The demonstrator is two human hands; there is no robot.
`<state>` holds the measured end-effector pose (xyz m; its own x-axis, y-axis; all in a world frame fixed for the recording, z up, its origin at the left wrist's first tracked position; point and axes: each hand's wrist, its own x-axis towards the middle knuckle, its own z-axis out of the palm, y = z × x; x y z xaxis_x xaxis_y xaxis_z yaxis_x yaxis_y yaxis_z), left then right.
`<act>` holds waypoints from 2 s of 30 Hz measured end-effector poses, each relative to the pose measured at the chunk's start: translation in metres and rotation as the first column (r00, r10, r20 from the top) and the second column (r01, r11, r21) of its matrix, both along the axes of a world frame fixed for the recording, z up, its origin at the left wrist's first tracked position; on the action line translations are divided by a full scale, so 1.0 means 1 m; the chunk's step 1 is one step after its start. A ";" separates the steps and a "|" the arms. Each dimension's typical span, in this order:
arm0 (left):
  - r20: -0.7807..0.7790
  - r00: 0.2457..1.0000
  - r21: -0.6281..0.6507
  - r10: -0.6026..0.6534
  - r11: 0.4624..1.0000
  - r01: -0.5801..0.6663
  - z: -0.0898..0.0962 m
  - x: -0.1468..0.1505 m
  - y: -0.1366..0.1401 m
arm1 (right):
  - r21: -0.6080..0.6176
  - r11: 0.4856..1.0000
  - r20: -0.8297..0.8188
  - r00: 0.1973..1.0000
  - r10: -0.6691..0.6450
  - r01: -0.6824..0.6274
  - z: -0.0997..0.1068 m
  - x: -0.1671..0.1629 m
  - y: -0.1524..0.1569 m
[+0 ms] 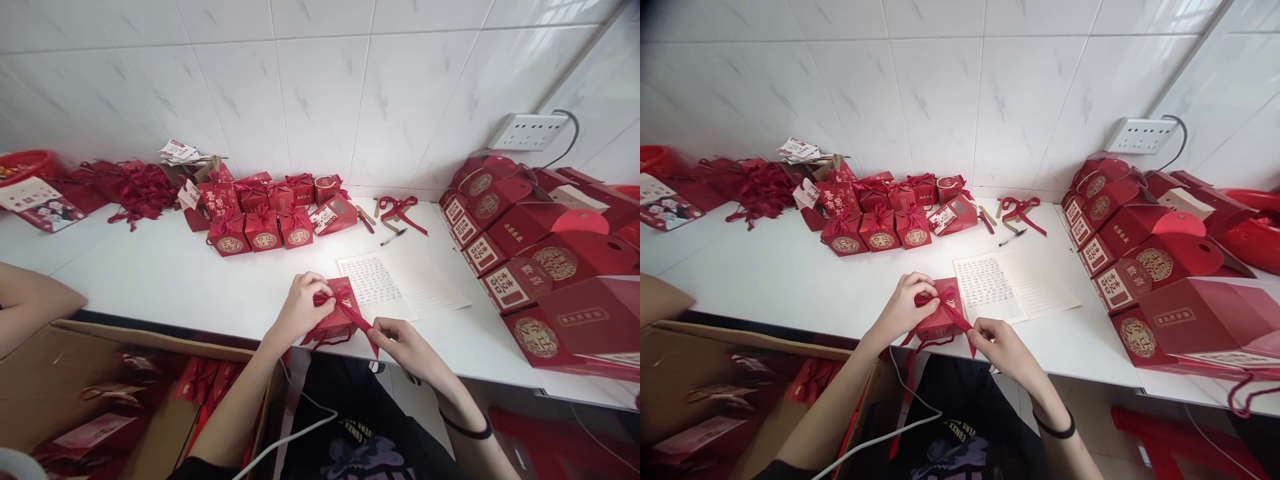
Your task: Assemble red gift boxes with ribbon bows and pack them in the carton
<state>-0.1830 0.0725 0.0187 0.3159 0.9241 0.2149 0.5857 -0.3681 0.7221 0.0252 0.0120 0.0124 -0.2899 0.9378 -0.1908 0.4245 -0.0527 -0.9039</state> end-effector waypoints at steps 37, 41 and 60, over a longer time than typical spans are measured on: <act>-0.026 0.910 -0.159 0.414 0.897 -0.413 -0.005 0.006 -0.019 | 0.144 0.842 -0.392 0.811 -0.434 0.520 -0.020 -0.054 0.048; -0.032 0.907 -0.171 0.421 0.891 -0.420 -0.005 0.006 -0.018 | 0.084 0.854 -0.428 0.792 -0.435 0.514 -0.022 -0.052 0.048; 0.248 0.917 -0.350 0.312 0.912 -0.215 -0.015 0.012 -0.024 | 0.192 0.921 -0.208 0.932 -0.298 0.338 -0.023 -0.003 0.057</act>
<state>-0.1712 0.0487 0.0036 0.0189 0.9985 -0.0513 0.3738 0.0405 0.9266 0.0222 0.0692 -0.0101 0.0210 0.9981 0.0577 0.2561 0.0504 -0.9653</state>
